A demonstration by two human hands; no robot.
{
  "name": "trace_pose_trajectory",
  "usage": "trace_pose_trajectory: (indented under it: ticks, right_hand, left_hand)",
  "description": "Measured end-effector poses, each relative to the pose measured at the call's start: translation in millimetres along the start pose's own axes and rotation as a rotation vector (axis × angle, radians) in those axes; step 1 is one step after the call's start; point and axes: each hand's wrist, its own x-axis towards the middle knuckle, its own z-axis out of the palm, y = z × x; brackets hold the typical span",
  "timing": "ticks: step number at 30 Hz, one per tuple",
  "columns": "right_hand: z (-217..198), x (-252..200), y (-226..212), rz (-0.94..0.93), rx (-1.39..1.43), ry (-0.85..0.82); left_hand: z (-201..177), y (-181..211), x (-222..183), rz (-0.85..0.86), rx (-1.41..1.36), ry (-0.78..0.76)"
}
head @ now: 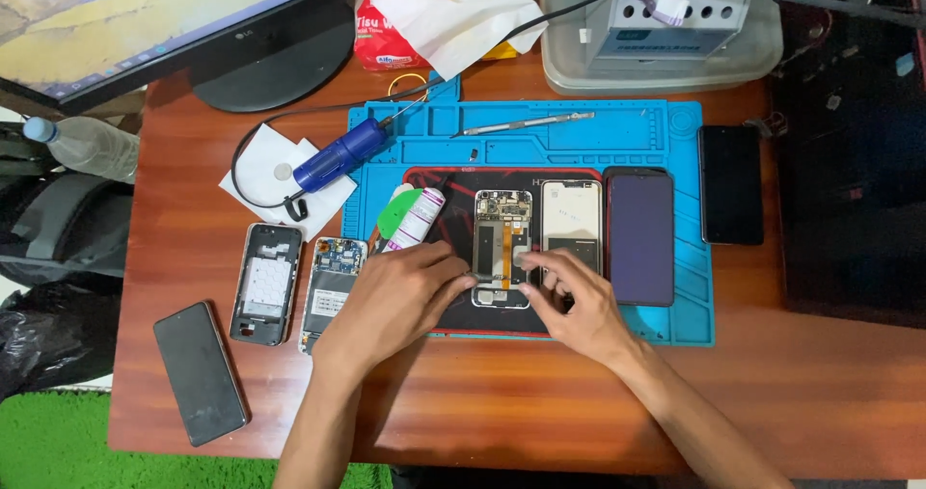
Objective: Repairing a mobile phone by screwing and unscrewing internal components on a technician's workbench.
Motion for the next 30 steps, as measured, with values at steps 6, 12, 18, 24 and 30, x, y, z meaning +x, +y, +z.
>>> trace_pose_trajectory:
  ticks: [6,12,18,24,30]
  right_hand:
    - [-6,-7,3,-0.052,-0.087,-0.184]
    - [-11,8,-21,-0.135,-0.186,-0.282]
    - [-10,5,-13,-0.138,-0.204,-0.295]
    - [-12,12,-21,-0.151,-0.245,-0.293]
    - [-14,12,-25,-0.148,-0.198,-0.292]
  left_hand:
    - [6,11,3,0.02,0.138,-0.13]
    - [11,14,6,0.036,0.232,-0.148]
    - [21,16,11,0.051,0.295,-0.185]
    - [5,54,19,0.07,0.44,-0.22]
    - [48,47,16,0.021,0.634,-0.241]
